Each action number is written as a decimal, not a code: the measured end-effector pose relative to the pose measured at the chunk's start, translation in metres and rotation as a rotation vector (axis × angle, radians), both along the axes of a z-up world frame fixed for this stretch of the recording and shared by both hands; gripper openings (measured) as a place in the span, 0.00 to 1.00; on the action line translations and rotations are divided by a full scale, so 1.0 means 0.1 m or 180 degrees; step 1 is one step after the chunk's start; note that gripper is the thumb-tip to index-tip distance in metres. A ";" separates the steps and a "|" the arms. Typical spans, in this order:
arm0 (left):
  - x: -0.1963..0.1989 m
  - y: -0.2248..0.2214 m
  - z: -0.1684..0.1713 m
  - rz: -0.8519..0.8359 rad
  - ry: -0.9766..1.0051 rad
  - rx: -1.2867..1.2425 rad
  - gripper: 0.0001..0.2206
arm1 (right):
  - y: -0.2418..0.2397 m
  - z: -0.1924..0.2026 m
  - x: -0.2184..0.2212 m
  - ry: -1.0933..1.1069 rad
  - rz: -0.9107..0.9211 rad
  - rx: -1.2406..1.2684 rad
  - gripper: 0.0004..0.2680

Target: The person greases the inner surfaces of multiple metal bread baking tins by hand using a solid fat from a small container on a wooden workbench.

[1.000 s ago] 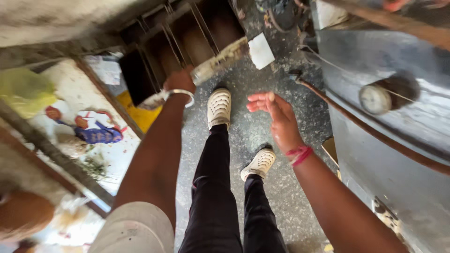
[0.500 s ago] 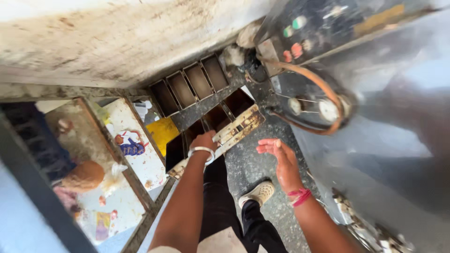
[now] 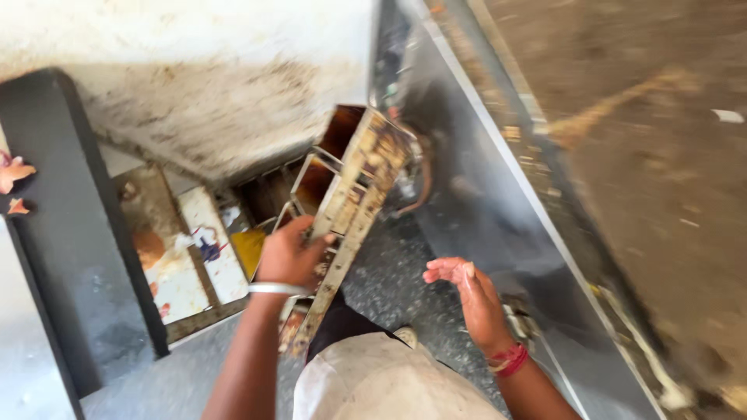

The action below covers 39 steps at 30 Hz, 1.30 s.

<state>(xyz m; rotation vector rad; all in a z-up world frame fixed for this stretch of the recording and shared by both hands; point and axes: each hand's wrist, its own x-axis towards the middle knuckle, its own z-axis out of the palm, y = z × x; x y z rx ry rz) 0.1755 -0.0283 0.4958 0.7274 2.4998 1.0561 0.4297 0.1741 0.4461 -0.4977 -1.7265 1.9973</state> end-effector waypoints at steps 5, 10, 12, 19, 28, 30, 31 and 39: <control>0.32 0.02 0.92 -0.0898 -0.1510 0.1386 0.14 | -0.05 0.63 0.87 0.0702 0.0135 0.0111 0.29; 0.67 0.35 1.64 -0.0522 -0.2482 0.2335 0.15 | -0.04 1.01 1.58 0.0893 -0.0294 0.0381 0.29; 0.84 0.50 1.97 -0.0456 -0.2523 0.2708 0.16 | -0.03 1.03 1.77 0.1013 -0.0441 0.0433 0.30; 1.58 1.28 2.75 -0.2236 -0.3034 0.3611 0.12 | -0.06 1.12 2.19 0.1945 -0.1659 0.0193 0.32; 2.81 2.21 2.79 -0.3490 -0.4792 0.3794 0.12 | -0.82 0.96 2.71 0.1888 -0.3529 0.0500 0.31; 3.13 2.49 2.73 -0.3550 -0.5019 0.3714 0.13 | -1.07 0.83 2.68 0.1908 -0.3870 0.0436 0.32; 3.30 2.63 2.71 -0.3523 -0.5234 0.3654 0.11 | -1.20 0.76 2.66 0.1950 -0.4081 0.0310 0.31; 4.66 3.11 2.56 -0.3164 -0.5330 0.3343 0.18 | -2.09 0.44 3.05 0.1815 -0.5182 0.0189 0.28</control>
